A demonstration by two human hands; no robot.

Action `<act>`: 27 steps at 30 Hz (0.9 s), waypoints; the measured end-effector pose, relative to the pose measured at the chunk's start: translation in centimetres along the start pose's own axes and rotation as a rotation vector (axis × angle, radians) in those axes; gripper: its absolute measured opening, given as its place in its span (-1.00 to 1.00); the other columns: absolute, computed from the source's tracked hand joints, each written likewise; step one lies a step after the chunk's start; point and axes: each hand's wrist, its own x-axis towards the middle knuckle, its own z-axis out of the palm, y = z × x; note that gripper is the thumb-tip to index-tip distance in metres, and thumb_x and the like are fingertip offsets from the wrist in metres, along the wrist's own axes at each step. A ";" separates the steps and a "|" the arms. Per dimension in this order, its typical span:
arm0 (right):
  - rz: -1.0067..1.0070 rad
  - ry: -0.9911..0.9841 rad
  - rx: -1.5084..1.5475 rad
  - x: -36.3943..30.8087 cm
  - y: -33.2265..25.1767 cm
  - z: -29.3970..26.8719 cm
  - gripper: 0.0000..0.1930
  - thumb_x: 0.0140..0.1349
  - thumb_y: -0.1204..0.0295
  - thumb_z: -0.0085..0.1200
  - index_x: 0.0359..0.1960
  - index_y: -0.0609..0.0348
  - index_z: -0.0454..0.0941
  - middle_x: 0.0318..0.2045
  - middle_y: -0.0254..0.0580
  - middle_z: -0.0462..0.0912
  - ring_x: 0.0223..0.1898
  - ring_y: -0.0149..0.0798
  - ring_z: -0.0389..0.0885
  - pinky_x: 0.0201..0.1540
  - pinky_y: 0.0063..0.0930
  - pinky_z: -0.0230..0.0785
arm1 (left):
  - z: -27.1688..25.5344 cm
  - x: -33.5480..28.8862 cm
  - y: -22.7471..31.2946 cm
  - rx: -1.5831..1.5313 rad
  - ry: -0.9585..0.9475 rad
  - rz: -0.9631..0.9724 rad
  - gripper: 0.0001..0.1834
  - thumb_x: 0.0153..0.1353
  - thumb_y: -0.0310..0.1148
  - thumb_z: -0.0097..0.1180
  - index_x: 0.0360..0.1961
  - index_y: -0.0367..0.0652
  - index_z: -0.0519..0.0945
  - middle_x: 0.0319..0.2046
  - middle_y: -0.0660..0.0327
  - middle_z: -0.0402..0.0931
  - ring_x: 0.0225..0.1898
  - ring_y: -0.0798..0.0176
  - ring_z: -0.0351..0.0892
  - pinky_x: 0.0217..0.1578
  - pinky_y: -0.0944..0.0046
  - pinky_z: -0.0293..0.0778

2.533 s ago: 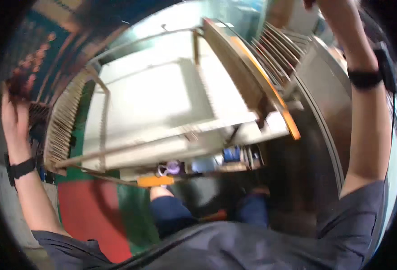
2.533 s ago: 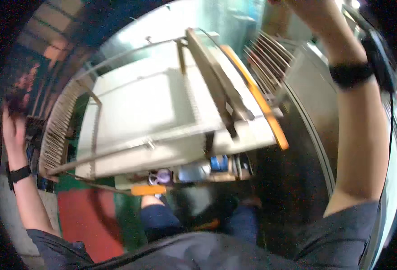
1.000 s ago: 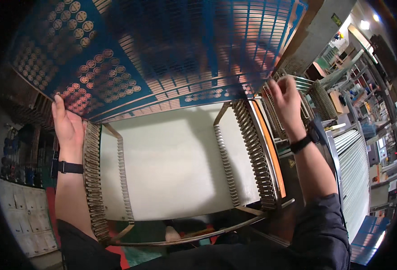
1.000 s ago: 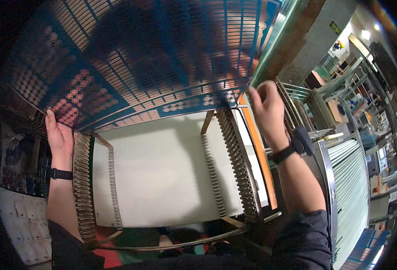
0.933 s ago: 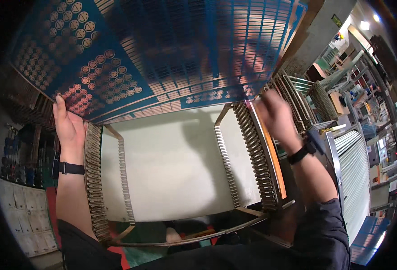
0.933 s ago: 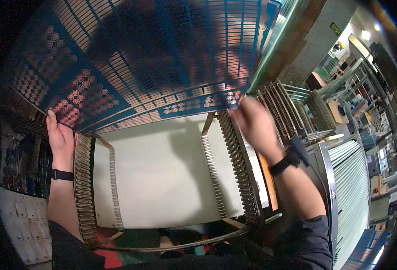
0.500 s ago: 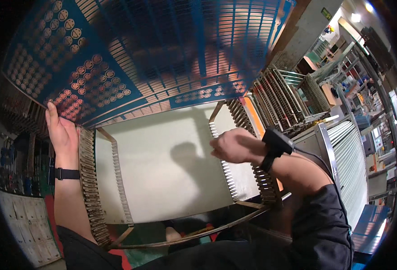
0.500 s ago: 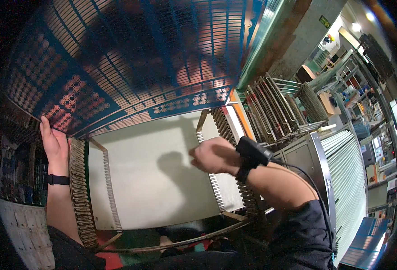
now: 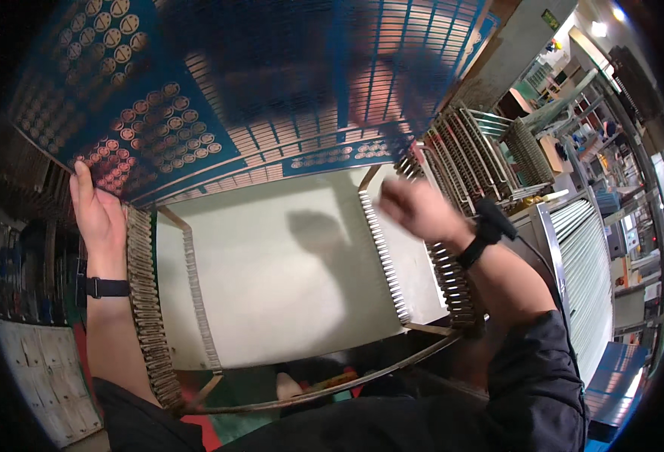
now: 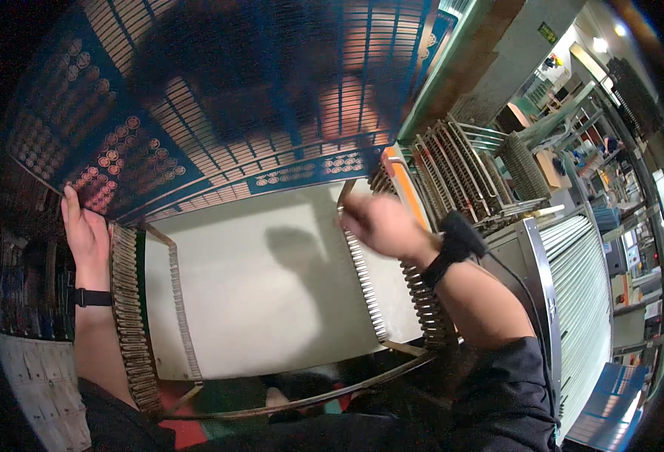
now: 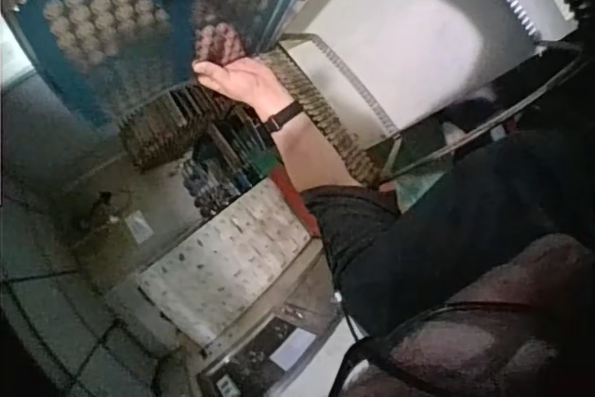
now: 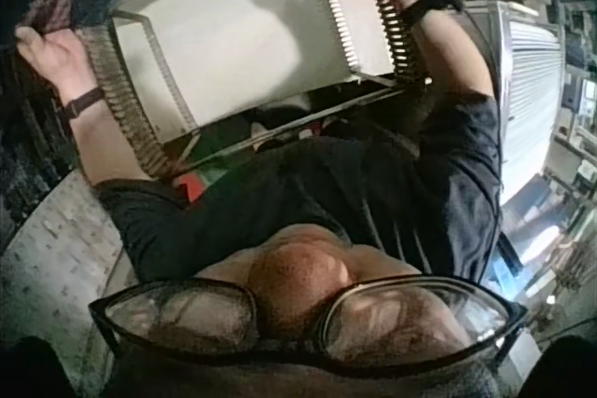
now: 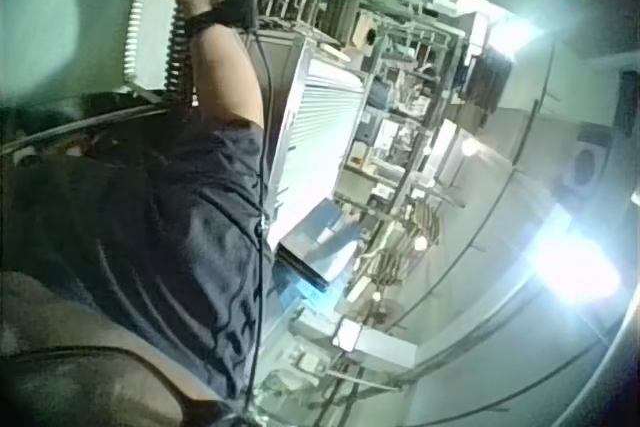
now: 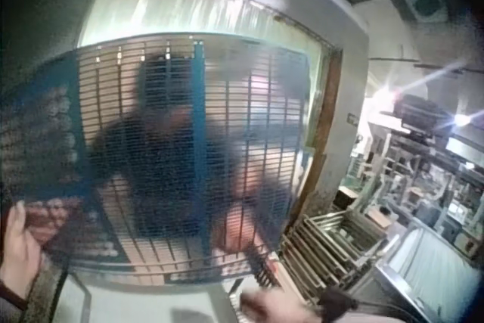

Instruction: Manually moving large printed circuit board panels from an output conveyor into a storage rack.

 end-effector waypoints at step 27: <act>0.168 0.540 0.616 5.9 8.9 -1.7 -0.78 0.32 0.53 0.19 -0.07 0.28 0.45 -0.36 -0.34 0.60 -0.27 -0.52 0.58 -0.19 -0.55 0.48 | -0.6 -0.2 -0.8 0.016 0.033 0.010 -0.53 0.50 -0.13 -0.06 0.26 -0.22 0.30 0.19 0.08 0.43 0.22 0.12 0.43 0.28 0.03 0.35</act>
